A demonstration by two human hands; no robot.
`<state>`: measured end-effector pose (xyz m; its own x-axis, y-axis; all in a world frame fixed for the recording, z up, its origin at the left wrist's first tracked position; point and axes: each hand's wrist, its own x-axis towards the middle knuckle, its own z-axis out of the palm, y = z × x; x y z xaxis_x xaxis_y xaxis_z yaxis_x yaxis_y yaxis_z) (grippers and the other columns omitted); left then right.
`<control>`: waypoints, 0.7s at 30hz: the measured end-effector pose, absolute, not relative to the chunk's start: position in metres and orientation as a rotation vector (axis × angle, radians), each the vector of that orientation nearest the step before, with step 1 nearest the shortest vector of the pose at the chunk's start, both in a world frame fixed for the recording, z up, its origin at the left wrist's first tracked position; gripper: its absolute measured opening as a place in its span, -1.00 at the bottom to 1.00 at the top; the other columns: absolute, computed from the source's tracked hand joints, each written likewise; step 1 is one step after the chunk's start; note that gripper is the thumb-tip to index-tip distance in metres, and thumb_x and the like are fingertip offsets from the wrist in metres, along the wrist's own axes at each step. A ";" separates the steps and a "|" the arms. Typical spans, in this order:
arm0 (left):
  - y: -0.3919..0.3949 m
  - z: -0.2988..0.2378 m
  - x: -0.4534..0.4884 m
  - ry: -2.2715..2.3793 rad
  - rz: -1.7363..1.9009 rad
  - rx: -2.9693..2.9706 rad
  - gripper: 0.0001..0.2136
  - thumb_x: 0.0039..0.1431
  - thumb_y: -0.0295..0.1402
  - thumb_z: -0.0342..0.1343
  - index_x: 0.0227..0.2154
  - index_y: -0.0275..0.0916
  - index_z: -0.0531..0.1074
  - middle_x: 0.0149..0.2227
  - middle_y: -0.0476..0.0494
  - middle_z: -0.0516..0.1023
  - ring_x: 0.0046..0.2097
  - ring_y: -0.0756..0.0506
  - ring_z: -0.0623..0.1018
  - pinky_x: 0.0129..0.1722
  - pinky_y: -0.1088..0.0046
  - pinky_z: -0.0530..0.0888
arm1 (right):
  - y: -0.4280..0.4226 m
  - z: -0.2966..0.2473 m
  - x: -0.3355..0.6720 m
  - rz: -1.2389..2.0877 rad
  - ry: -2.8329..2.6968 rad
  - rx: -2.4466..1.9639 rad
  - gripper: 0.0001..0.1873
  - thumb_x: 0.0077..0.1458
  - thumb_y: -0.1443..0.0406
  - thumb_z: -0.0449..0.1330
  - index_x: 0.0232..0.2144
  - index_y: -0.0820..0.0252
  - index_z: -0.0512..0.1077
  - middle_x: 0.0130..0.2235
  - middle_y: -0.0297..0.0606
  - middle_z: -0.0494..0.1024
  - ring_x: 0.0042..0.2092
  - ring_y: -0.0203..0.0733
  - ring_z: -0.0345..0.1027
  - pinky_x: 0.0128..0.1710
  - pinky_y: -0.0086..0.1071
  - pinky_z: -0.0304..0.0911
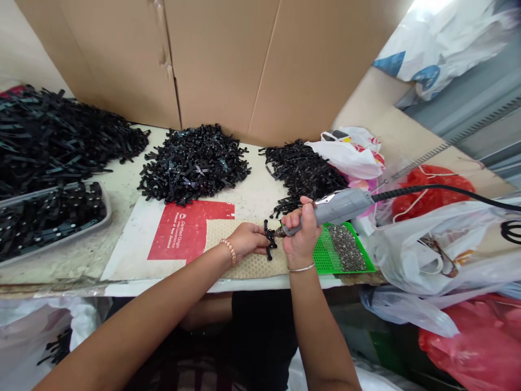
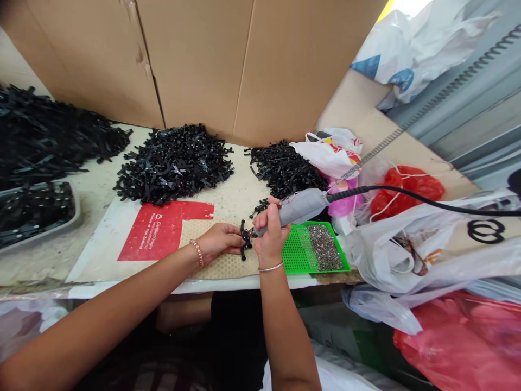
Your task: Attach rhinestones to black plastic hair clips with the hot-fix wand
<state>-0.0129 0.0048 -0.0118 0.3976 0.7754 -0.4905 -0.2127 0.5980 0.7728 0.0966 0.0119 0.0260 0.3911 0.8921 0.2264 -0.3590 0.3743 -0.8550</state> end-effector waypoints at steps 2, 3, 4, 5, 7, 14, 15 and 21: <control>0.005 -0.012 -0.013 0.969 0.691 0.685 -0.90 -0.21 -0.61 0.25 -0.57 -0.38 0.46 -0.54 -0.06 0.48 -0.48 0.04 0.50 -0.41 0.55 0.52 | 0.012 0.025 0.096 0.910 -0.800 -0.816 -0.62 -0.08 0.06 0.29 -0.32 0.18 0.34 -0.69 -0.59 0.13 -0.66 -0.44 -0.04 -0.64 -0.54 0.02; 0.005 -0.012 -0.013 0.970 0.692 0.684 -0.90 -0.21 -0.61 0.26 -0.57 -0.38 0.46 -0.54 -0.06 0.48 -0.48 0.04 0.50 -0.41 0.55 0.52 | 0.012 0.025 0.096 0.906 -0.806 -0.817 -0.62 -0.08 0.06 0.29 -0.31 0.18 0.34 -0.69 -0.59 0.13 -0.66 -0.44 -0.03 -0.64 -0.54 0.02; 0.004 -0.013 -0.013 0.969 0.693 0.681 -0.90 -0.21 -0.61 0.26 -0.57 -0.38 0.46 -0.54 -0.06 0.48 -0.48 0.04 0.50 -0.41 0.55 0.53 | 0.012 0.024 0.096 0.902 -0.814 -0.819 -0.62 -0.07 0.07 0.29 -0.31 0.19 0.33 -0.69 -0.59 0.13 -0.66 -0.44 -0.03 -0.63 -0.54 0.03; 0.005 -0.013 -0.013 0.968 0.694 0.677 -0.90 -0.22 -0.61 0.26 -0.57 -0.38 0.46 -0.53 -0.06 0.49 -0.47 0.04 0.50 -0.41 0.55 0.53 | 0.012 0.024 0.096 0.898 -0.821 -0.822 -0.63 -0.06 0.07 0.28 -0.30 0.19 0.33 -0.68 -0.59 0.13 -0.66 -0.43 -0.03 -0.63 -0.53 0.03; 0.005 -0.014 -0.012 0.968 0.694 0.671 -0.89 -0.22 -0.61 0.26 -0.57 -0.38 0.46 -0.53 -0.06 0.49 -0.47 0.04 0.50 -0.41 0.55 0.53 | 0.012 0.023 0.096 0.889 -0.837 -0.830 -0.63 -0.06 0.08 0.27 -0.30 0.19 0.33 -0.69 -0.59 0.13 -0.66 -0.43 -0.02 -0.63 -0.53 0.03; 0.006 -0.013 -0.012 1.007 0.675 0.678 -0.88 -0.22 -0.61 0.27 -0.60 -0.38 0.44 -0.54 -0.08 0.49 -0.49 0.03 0.50 -0.44 0.53 0.53 | 0.014 0.023 0.093 0.979 -0.926 -0.830 -0.66 -0.07 0.08 0.29 -0.40 0.18 0.31 -0.71 -0.58 0.13 -0.68 -0.43 -0.03 -0.65 -0.53 0.03; 0.007 -0.012 -0.011 1.010 0.668 0.671 -0.89 -0.22 -0.63 0.26 -0.60 -0.38 0.44 -0.53 -0.09 0.49 -0.49 0.03 0.50 -0.44 0.53 0.53 | 0.015 0.023 0.092 1.000 -0.940 -0.842 -0.65 -0.08 0.07 0.30 -0.41 0.18 0.30 -0.71 -0.58 0.12 -0.68 -0.43 -0.03 -0.66 -0.53 0.03; 0.009 -0.010 -0.011 1.017 0.660 0.638 -0.88 -0.22 -0.68 0.18 -0.64 -0.38 0.42 -0.58 -0.06 0.47 -0.53 0.03 0.48 -0.47 0.50 0.52 | 0.018 0.026 0.094 1.107 -0.981 -0.873 -0.61 -0.16 0.05 0.34 -0.46 0.17 0.31 -0.74 -0.58 0.10 -0.71 -0.44 -0.05 -0.69 -0.53 0.01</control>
